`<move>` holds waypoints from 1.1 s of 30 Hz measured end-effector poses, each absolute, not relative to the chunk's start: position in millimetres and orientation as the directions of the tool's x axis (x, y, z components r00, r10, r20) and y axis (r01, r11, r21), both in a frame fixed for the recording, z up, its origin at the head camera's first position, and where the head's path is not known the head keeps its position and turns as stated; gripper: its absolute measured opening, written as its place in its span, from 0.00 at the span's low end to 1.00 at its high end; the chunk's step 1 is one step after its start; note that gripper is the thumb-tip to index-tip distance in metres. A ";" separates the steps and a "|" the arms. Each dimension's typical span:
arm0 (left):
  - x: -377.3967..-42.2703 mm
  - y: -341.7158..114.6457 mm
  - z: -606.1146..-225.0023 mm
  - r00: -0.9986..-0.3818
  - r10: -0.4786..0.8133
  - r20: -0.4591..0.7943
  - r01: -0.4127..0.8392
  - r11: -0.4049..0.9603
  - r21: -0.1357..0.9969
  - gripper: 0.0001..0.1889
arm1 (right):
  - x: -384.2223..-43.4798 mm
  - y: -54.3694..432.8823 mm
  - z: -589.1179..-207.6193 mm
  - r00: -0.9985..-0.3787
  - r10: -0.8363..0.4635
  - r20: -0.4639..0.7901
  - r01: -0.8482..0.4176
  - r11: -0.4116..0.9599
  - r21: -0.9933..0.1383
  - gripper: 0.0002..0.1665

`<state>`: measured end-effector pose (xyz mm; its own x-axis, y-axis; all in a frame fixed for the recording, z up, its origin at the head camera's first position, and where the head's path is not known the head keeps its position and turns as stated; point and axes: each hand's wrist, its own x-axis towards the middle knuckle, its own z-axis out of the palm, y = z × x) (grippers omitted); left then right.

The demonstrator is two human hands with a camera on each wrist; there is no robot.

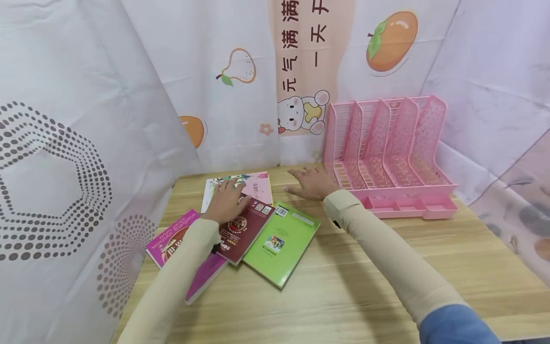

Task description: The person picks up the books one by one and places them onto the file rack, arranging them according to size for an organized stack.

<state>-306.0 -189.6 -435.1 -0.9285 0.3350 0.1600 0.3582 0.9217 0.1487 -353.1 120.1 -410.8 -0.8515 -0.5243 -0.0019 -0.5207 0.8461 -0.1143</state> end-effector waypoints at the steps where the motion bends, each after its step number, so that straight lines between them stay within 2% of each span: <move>1: -301.7 -195.2 -434.7 -0.930 0.330 0.163 0.356 0.919 0.168 0.29 | -351.8 118.4 -411.5 -0.846 -0.534 0.009 -0.531 0.840 -0.113 0.47; 7: -270.6 -222.5 -440.3 -0.941 0.308 0.143 0.332 0.922 0.197 0.25 | -337.0 111.9 -420.8 -0.840 -0.542 0.014 -0.534 0.821 -0.202 0.36; 11: -251.4 -231.8 -448.4 -0.961 0.264 0.076 0.274 0.940 0.202 0.30 | -331.1 106.9 -433.8 -0.825 -0.566 0.003 -0.549 0.799 -0.247 0.29; 13: -244.3 -234.3 -452.0 -0.970 0.241 0.038 0.243 0.944 0.223 0.33 | -329.3 102.7 -440.4 -0.795 -0.606 0.009 -0.588 0.767 -0.258 0.29; 16: -236.6 -237.1 -456.3 -0.982 0.189 0.004 0.183 0.943 0.279 0.36 | -326.6 92.6 -449.1 -0.725 -0.689 0.023 -0.671 0.698 -0.249 0.36; 20: -230.2 -240.6 -461.3 -0.993 0.115 0.015 0.114 0.943 0.314 0.36 | -321.9 73.9 -456.8 -0.633 -0.774 0.035 -0.767 0.620 -0.168 0.49; 25: -222.8 -241.7 -465.7 -0.996 0.083 0.025 0.086 0.948 0.306 0.33 | -307.9 52.1 -464.0 -0.592 -0.806 -0.026 -0.804 0.592 -0.049 0.56; 29: -221.4 -238.7 -465.5 -0.995 0.093 0.031 0.098 0.956 0.275 0.33 | -300.6 43.1 -468.9 -0.608 -0.793 -0.035 -0.794 0.608 0.012 0.58; 33: -222.8 -235.2 -462.0 -0.994 0.103 0.042 0.111 0.953 0.281 0.35 | -303.0 39.3 -466.3 -0.597 -0.802 0.032 -0.794 0.596 0.118 0.52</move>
<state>-222.8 -235.2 -462.0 -0.9938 0.1033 0.0416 0.1109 0.9534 0.2806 -303.0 39.3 -466.3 -0.5968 -0.8017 0.0317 -0.7943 0.5960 0.1179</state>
